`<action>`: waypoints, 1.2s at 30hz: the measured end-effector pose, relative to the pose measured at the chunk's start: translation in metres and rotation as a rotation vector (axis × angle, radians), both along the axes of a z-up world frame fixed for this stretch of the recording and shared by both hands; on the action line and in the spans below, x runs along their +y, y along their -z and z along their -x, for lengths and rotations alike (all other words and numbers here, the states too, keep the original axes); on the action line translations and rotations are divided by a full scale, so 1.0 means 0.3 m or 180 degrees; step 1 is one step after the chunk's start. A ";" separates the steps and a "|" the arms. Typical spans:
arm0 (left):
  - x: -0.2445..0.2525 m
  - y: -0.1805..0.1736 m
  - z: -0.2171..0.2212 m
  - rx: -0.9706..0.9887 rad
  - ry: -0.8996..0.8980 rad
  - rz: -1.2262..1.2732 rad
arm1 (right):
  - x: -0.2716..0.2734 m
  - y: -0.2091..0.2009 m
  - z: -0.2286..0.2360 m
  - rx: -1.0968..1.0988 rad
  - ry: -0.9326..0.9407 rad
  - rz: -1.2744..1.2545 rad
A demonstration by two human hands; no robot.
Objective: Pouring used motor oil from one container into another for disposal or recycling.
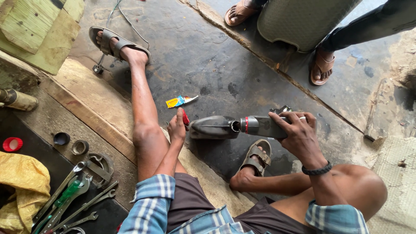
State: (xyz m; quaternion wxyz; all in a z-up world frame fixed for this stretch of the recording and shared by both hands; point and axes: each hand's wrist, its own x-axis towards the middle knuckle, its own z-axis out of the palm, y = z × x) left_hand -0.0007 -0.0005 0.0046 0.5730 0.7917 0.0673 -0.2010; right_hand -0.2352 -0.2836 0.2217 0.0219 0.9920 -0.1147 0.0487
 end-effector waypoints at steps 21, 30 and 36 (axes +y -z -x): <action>-0.006 0.011 0.001 -0.0042 0.0026 -0.0107 | 0.016 -0.038 0.002 -0.0006 -0.0098 0.0311; 0.000 0.075 -0.007 -0.0228 0.0036 -0.0280 | 0.031 -0.061 -0.002 0.0077 -0.0055 0.0350; -0.002 0.026 -0.002 -0.0107 0.0054 -0.0218 | 0.032 -0.057 -0.003 0.0119 -0.0052 0.0362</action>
